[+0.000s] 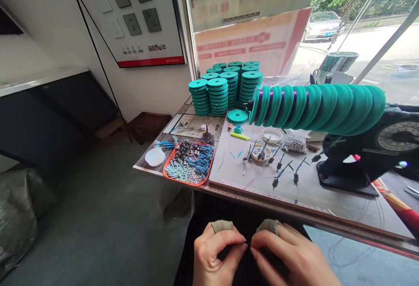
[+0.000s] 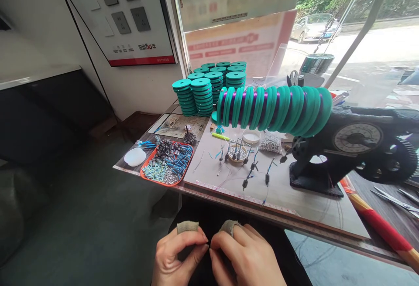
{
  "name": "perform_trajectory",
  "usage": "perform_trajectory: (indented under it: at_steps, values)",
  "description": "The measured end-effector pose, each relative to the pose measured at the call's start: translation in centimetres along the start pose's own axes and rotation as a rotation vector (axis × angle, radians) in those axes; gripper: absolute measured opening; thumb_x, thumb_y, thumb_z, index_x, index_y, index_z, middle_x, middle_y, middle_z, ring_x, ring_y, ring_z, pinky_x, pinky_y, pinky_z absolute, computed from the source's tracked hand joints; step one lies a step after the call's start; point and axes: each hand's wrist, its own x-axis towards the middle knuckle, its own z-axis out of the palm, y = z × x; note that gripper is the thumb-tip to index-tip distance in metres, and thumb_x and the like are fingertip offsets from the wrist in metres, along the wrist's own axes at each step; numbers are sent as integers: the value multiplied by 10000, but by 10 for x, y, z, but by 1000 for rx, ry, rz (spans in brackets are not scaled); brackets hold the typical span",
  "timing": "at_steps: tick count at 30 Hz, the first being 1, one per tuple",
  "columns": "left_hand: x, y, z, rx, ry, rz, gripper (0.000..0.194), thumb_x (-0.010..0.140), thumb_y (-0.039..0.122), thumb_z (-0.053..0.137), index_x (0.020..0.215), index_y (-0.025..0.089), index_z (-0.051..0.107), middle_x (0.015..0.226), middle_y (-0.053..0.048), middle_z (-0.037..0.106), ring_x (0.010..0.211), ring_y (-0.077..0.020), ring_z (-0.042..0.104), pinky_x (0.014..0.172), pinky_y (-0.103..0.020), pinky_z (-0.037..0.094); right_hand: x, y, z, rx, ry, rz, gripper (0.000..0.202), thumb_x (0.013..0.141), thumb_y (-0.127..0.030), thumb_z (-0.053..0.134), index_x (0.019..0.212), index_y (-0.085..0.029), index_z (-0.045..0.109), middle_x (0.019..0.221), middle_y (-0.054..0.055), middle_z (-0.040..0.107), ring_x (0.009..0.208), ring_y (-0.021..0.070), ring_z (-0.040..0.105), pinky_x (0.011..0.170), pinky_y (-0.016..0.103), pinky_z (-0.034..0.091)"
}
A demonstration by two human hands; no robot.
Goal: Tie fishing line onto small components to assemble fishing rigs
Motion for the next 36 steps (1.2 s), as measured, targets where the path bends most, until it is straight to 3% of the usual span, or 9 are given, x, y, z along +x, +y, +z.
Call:
perform_trajectory:
  at_steps: [11,20,28,36]
  values:
    - [8,6,-8,79,-77,85,41,766,145,674,763,186,678,682,-16,680,607,-139,650,551,-196,535,19,-11,-23,-43,-38,-73,278,882,-180,383,689,-228,577,547,-24,592,450,106,577,433,179,443]
    - [-3,-4,1,33,9,36,43,808,228,645,777,221,674,700,7,669,621,-119,631,567,-187,502,4,-5,-4,0,-10,2,268,904,-212,351,724,-242,547,584,-20,568,488,126,551,470,224,411]
    - [-2,-4,0,35,3,39,35,804,217,649,781,219,675,706,6,669,626,-114,628,576,-183,500,20,-11,-20,-42,-17,-66,323,930,-233,358,682,-227,566,535,-25,577,450,100,561,442,184,419]
    - [-4,-5,0,37,15,46,39,801,225,654,771,217,678,695,-1,674,613,-122,633,565,-191,508,13,-9,-13,-38,-14,-36,306,918,-228,354,688,-232,556,543,-20,572,452,114,554,440,201,412]
